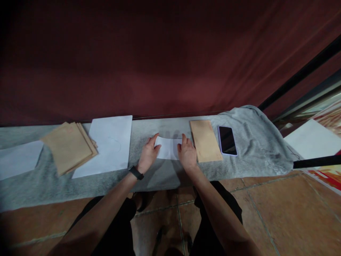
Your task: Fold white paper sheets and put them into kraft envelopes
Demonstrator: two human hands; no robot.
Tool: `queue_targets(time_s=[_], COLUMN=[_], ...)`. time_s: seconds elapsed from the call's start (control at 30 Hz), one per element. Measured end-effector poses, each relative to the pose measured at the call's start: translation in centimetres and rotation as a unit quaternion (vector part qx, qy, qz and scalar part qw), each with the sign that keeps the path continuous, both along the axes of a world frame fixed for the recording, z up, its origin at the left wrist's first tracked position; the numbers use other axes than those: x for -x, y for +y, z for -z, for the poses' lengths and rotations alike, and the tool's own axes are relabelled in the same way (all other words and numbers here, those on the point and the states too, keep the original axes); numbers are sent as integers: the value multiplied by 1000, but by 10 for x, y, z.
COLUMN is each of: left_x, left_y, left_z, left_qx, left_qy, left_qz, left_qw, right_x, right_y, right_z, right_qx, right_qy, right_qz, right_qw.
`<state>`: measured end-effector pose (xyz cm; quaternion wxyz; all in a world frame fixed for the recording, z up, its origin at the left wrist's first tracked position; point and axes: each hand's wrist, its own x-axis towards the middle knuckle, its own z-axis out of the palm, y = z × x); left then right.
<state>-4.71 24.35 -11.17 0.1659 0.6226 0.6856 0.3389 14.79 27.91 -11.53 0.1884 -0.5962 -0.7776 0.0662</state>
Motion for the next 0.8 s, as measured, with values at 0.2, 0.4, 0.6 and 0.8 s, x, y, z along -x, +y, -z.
queue_targets(time_s=[0.2,0.4,0.6,0.8], left_x=[-10,-28,-32,-28], left_y=[-10,-19,-25,-28], left_z=[-10,-2,10,12], left_qx=[33,26,15,13], left_qy=[180,280,271,268], left_qz=[18,117,132,117], left_qw=[983,952,953,956], right_x=[9,18,11,2], right_y=[-10,-26,-28,-28], right_z=[7,20,23,30], right_qx=[-35,-18,-32,-46], right_qy=[7,-35,-42,-51], right_qz=[-114,-138,-119,-113], right_qw=[993,990,991,991])
